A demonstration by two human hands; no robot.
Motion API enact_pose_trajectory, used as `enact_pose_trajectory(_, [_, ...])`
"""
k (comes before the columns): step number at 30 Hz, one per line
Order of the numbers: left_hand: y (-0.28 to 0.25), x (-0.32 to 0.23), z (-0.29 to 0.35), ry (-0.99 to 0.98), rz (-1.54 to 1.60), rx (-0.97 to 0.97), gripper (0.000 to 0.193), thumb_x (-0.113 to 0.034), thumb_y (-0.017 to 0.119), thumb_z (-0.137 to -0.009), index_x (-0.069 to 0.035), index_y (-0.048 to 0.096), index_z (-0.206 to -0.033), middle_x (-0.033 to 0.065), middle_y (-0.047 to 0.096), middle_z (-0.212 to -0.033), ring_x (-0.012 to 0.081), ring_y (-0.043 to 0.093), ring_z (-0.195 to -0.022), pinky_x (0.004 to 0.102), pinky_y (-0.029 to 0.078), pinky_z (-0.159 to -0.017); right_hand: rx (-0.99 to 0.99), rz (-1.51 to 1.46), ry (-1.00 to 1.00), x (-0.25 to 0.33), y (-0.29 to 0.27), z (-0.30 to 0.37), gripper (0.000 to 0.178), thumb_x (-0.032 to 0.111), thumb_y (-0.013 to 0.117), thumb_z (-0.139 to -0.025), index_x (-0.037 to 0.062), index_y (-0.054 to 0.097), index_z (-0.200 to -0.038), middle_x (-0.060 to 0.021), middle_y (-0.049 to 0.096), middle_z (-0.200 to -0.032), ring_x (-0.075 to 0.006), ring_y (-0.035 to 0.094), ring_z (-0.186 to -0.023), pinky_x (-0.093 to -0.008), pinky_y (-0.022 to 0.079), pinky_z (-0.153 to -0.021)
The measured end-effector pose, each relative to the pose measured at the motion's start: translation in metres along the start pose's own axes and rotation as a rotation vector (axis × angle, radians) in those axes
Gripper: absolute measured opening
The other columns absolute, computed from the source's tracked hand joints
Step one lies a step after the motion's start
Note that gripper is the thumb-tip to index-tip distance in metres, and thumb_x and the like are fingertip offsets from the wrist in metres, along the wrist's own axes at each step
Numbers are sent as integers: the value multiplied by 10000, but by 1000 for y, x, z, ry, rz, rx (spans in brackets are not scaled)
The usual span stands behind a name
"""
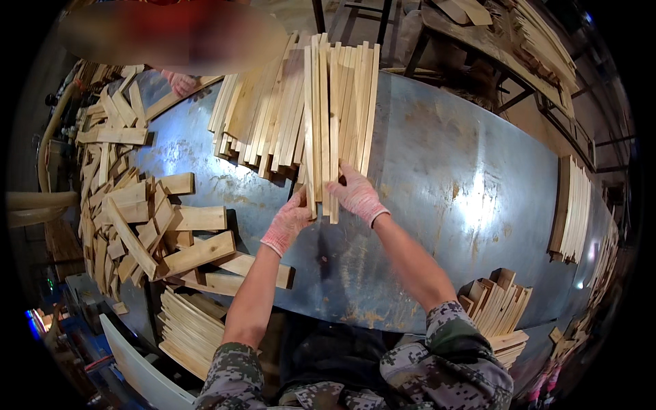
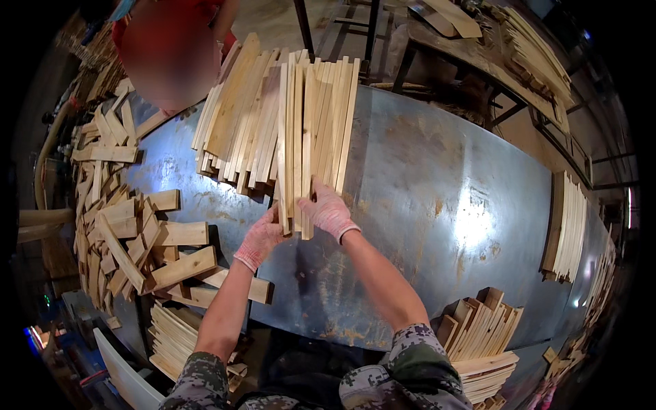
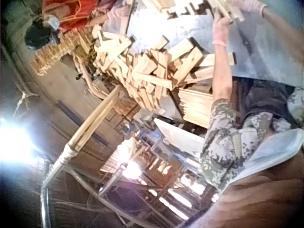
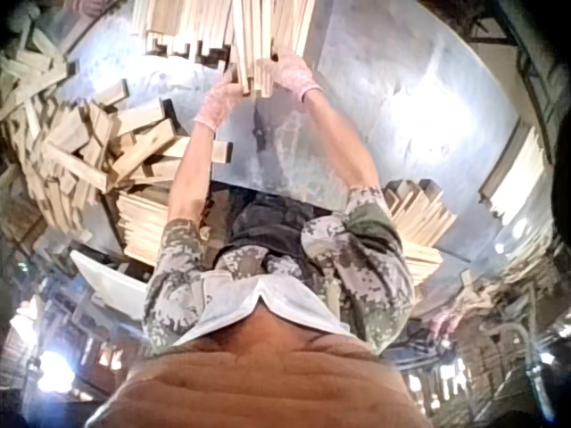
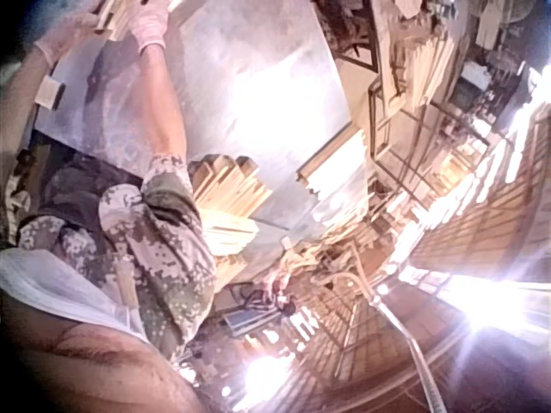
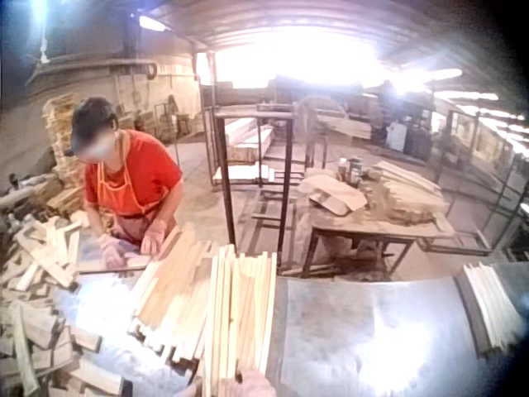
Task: The person picks up stacks of thin wooden slats from a metal table and places them onto a conveyor belt. The person repeatedly gathers the wood pieces, aligns them, and moves them to the conveyor for processing.
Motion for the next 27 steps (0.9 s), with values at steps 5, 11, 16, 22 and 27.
enact_pose_trajectory(5, [4,10,-6,-113,-33,-181,626,-429,617,-1055,-199,459,-1615,-30,654,-1306,122,629,-1098,366,538,-955,-163,62,75,-5,-2,-40,718,514,616,-1016,-14,512,-1490,-280,688,-1305,-418,664,-1214,-451,511,-1044])
enact_pose_trajectory(11, [-2,23,-6,-245,200,-341,575,-525,600,-1043,-278,551,-1560,-68,660,-1247,112,618,-1019,339,513,-892,-175,156,182,35,-5,-63,924,619,664,-944,-35,420,-1548,-309,605,-1426,-442,584,-1343,-470,471,-1106])
enact_pose_trajectory(16, [8,29,-12,-22,-3,-286,691,-444,696,-1013,-225,452,-1622,-46,661,-1292,93,621,-1025,318,512,-869,-253,113,249,66,9,-74,1122,560,823,-837,-4,269,-1633,-306,477,-1573,-424,485,-1461,-445,414,-1190])
enact_pose_trajectory(22, [34,14,1,54,-80,-220,759,-182,742,-944,-109,413,-1624,45,653,-1341,118,641,-1075,284,518,-870,-351,80,201,58,25,-53,1108,474,871,-820,-8,271,-1617,-313,501,-1543,-439,504,-1437,-469,421,-1176])
enact_pose_trajectory(27, [26,52,64,103,-95,-237,861,-147,791,-884,-35,370,-1626,104,607,-1429,194,612,-1223,329,522,-993,-144,61,218,58,42,9,1146,454,879,-817,-43,223,-1615,-314,562,-1476,-412,574,-1372,-438,463,-1135])
Point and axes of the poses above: each hand's wrist, its own z-axis away from the middle knuckle, its own y-axis out of the palm, x = y × z, the point moved 2 cm from there along -z, towards the middle knuckle
